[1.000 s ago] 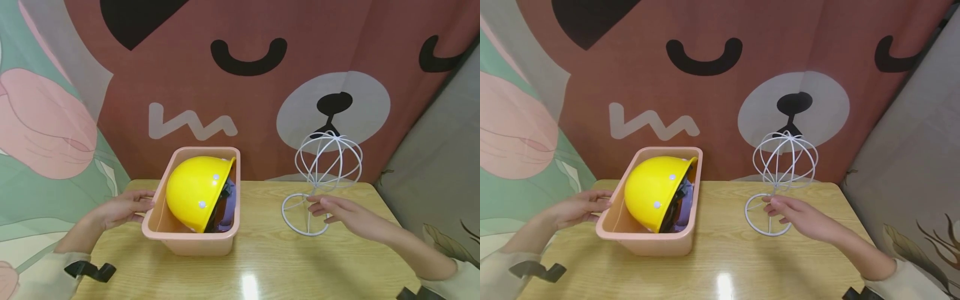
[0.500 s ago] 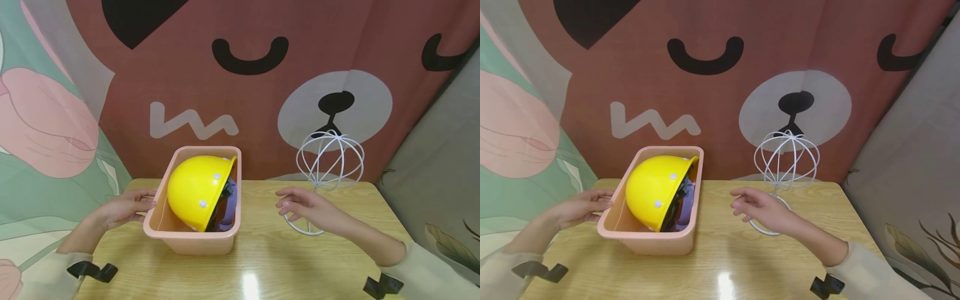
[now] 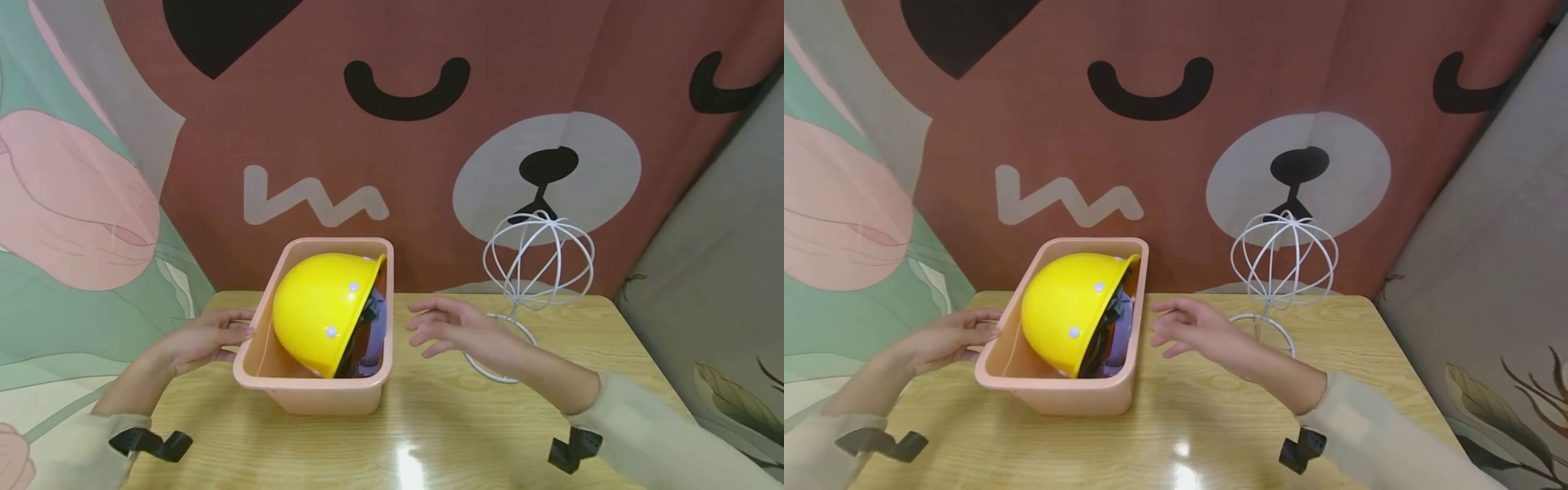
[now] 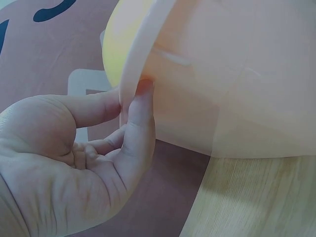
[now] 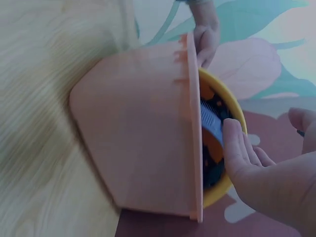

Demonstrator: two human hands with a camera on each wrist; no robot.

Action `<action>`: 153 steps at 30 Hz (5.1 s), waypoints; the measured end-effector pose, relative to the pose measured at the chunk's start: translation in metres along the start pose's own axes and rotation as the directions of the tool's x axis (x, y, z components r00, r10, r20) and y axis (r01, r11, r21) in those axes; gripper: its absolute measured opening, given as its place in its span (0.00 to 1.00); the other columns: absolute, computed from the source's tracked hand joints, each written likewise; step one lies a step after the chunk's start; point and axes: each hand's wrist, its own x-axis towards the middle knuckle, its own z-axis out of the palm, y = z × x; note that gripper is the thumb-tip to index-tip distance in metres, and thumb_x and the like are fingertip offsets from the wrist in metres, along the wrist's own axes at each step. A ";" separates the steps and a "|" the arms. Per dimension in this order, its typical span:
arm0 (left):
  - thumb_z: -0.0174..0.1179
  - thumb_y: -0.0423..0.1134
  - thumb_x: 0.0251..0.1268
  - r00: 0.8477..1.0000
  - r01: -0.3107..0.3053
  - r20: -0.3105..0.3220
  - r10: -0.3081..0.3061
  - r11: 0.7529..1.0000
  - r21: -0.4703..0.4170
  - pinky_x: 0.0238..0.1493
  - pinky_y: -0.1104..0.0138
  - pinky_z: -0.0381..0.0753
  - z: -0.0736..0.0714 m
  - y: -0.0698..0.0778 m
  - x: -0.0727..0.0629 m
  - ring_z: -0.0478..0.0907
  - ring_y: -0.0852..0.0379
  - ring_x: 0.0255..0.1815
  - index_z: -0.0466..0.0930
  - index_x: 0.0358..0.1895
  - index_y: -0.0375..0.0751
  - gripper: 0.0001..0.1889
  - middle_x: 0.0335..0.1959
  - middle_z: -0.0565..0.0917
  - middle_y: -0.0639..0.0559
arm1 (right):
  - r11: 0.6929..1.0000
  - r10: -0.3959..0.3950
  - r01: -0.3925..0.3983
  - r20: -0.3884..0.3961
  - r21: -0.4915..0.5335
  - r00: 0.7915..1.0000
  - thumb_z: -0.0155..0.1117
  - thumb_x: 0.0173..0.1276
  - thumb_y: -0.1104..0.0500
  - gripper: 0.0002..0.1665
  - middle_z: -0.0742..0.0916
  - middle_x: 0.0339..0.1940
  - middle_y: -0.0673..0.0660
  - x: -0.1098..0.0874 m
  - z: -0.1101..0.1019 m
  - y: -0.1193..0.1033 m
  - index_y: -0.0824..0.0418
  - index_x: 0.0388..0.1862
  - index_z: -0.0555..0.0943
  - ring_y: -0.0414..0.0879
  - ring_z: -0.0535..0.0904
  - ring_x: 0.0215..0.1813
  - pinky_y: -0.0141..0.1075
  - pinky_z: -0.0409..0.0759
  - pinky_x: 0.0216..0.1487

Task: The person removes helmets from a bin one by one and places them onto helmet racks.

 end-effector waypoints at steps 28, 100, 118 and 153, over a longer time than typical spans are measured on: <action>0.53 0.35 0.79 1.000 -0.018 0.002 0.018 1.000 0.004 0.50 0.57 0.86 0.000 0.000 -0.001 0.84 0.56 0.51 0.49 0.73 0.16 0.33 0.53 0.83 0.50 | 0.993 0.091 -0.064 -0.303 0.097 0.949 0.64 0.74 0.56 0.30 0.79 0.63 0.62 0.062 0.054 -0.019 0.65 0.70 0.70 0.56 0.78 0.62 0.51 0.75 0.68; 0.53 0.34 0.80 0.998 -0.059 -0.002 0.059 0.998 0.026 0.50 0.57 0.87 -0.006 -0.006 -0.009 0.84 0.58 0.53 0.51 0.73 0.15 0.32 0.55 0.82 0.55 | 0.887 0.072 0.127 -0.404 0.444 0.912 0.64 0.65 0.70 0.22 0.87 0.44 0.61 0.085 0.065 -0.047 0.73 0.57 0.74 0.46 0.85 0.39 0.34 0.86 0.41; 0.52 0.33 0.80 0.998 -0.058 -0.001 0.058 0.998 -0.002 0.49 0.58 0.87 -0.005 -0.007 -0.007 0.84 0.57 0.52 0.49 0.73 0.14 0.32 0.55 0.81 0.51 | 0.726 -0.150 0.361 -0.378 0.585 0.914 0.51 0.70 0.72 0.19 0.85 0.46 0.55 0.067 0.034 -0.052 0.66 0.58 0.73 0.45 0.85 0.47 0.35 0.84 0.53; 0.51 0.34 0.81 0.998 -0.063 0.017 0.064 0.997 -0.035 0.47 0.59 0.87 -0.006 -0.006 -0.005 0.84 0.57 0.51 0.50 0.72 0.14 0.31 0.53 0.81 0.51 | 0.135 -0.403 0.580 -0.490 0.803 0.773 0.45 0.72 0.75 0.25 0.78 0.61 0.63 -0.019 -0.051 -0.048 0.69 0.68 0.67 0.56 0.78 0.61 0.44 0.77 0.67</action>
